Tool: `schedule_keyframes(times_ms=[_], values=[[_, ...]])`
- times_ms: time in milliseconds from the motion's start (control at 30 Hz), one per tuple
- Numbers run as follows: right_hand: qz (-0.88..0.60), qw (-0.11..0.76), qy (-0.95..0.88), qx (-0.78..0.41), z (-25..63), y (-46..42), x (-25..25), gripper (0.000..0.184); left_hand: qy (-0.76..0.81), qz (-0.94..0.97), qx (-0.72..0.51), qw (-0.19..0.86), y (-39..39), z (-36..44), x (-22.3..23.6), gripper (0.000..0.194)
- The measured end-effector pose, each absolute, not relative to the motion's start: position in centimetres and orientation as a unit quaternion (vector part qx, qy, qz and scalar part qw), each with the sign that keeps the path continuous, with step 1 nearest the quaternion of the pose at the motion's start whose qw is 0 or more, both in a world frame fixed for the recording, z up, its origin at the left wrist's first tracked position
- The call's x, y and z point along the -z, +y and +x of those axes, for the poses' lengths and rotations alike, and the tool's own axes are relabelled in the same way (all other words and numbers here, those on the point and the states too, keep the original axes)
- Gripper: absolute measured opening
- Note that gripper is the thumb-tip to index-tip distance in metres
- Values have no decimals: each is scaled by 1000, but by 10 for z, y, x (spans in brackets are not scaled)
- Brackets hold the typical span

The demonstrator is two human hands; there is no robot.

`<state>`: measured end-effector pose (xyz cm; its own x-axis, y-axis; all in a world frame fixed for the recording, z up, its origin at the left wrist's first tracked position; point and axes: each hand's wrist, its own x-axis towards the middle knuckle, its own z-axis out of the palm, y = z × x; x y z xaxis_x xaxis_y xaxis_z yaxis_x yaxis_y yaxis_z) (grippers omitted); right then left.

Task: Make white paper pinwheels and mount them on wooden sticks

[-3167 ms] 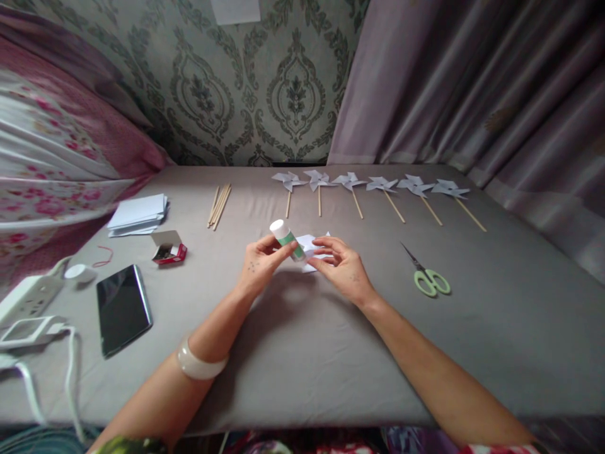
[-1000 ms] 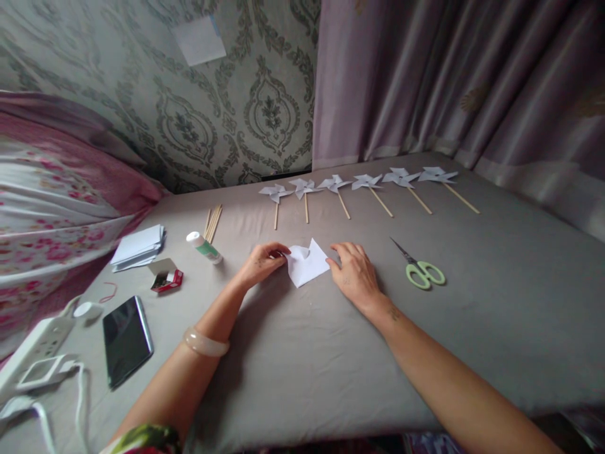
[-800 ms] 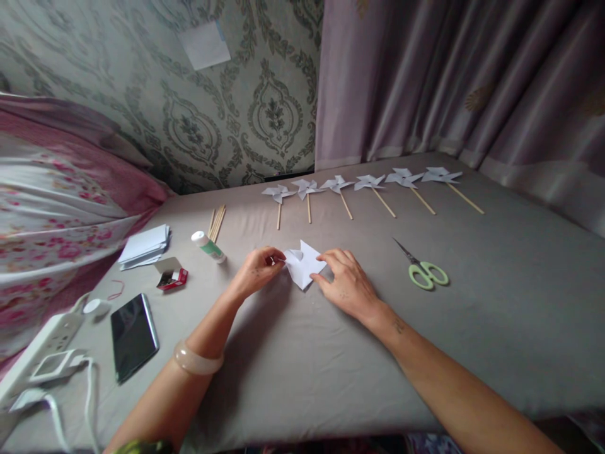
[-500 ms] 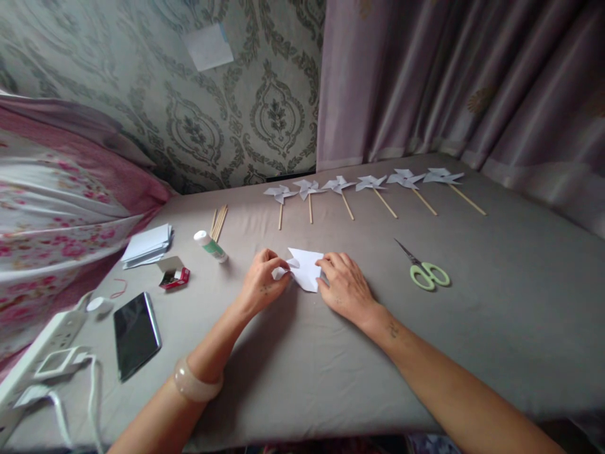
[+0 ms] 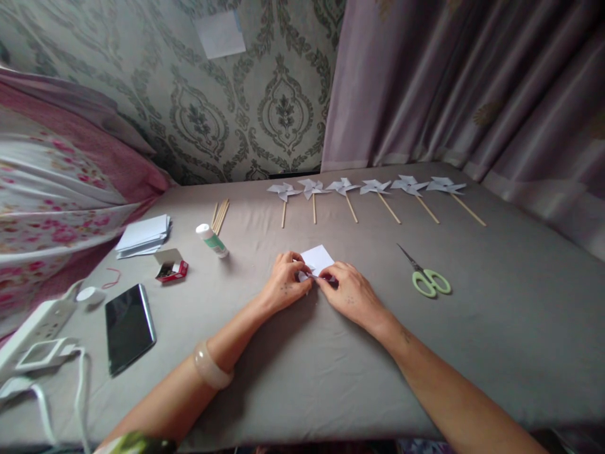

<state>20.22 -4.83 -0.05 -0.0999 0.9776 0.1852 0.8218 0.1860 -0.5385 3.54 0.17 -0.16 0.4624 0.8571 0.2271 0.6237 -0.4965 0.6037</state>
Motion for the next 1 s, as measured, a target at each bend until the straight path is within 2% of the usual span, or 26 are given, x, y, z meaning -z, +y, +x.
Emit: schedule_keyframes(times_ms=[133,300,700,1000], values=[[-639,225,-716,-168,201,-46,0,18,433,826,-285,221,3,35,6,5],[-662,216,-699,-166,200,-45,1,23,412,831,-318,198,3,32,15,14],[-713,182,-659,-157,195,-39,1,24,385,858,-309,141,6,31,24,11],[-726,169,-648,-154,194,-36,0,24,377,886,-257,81,-2,31,20,21]])
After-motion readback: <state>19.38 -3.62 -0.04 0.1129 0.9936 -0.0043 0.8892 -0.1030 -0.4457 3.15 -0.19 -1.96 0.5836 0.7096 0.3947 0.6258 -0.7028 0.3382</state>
